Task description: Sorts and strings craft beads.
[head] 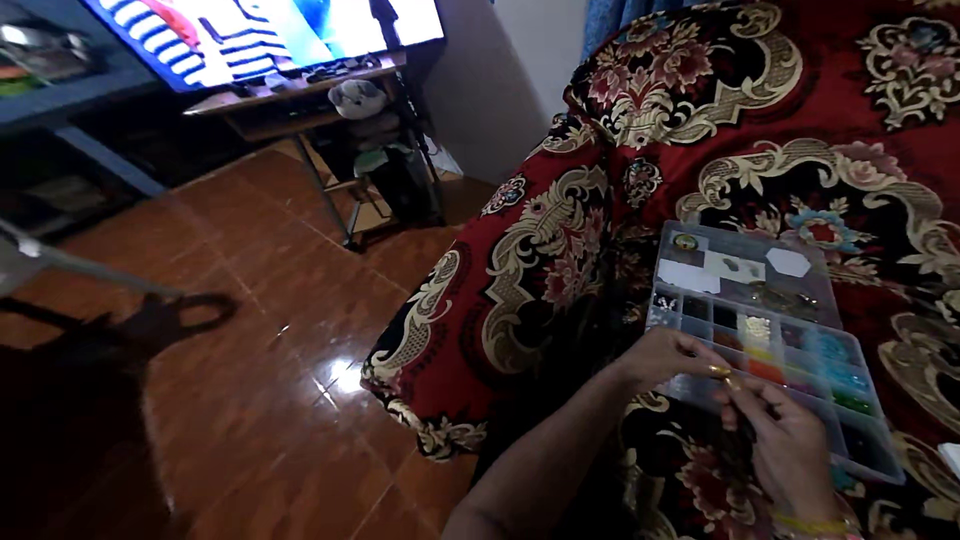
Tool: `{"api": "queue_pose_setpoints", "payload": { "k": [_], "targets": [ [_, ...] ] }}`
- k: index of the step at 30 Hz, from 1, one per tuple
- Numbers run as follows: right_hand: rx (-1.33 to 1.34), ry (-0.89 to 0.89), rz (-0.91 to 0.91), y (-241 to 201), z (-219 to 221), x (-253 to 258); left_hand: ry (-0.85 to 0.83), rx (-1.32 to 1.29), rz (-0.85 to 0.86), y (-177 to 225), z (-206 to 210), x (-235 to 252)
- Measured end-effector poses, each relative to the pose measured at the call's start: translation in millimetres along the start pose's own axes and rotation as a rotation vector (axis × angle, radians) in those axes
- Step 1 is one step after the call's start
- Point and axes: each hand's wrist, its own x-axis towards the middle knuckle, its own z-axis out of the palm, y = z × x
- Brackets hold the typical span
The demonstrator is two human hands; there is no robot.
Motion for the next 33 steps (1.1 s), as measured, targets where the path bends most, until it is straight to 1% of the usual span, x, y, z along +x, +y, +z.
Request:
{"api": "queue_pose_setpoints", "payload": {
  "k": [7,10,12,21,23,25,27,28,30,33],
  "targets": [
    [-0.02,0.001,-0.073,6,-2,1,0.045,-0.006,0.029,-5,1,3],
    [-0.129,-0.017,-0.134,6,-3,1,0.043,0.011,0.058,-7,2,4],
    [-0.185,-0.028,-0.157,5,-3,0,0.034,0.033,0.048,-5,2,3],
    [-0.231,-0.001,-0.145,0,-5,0,0.044,0.051,0.058,1,5,1],
    [-0.227,0.02,-0.151,0,-8,2,0.074,0.201,0.103,3,4,-1],
    [-0.203,0.046,-0.147,0,-13,5,0.112,0.462,0.134,5,4,-1],
    [-0.155,0.068,-0.146,1,-18,9,0.122,0.743,0.127,6,5,-2],
    [-0.132,0.07,-0.144,2,-20,10,0.113,0.868,0.12,6,7,-1],
    [-0.105,0.076,-0.14,3,-23,12,0.042,1.067,0.072,7,11,-2],
    [-0.15,0.108,-0.151,5,-23,13,-0.064,1.205,-0.013,9,17,-2]
  ]
}}
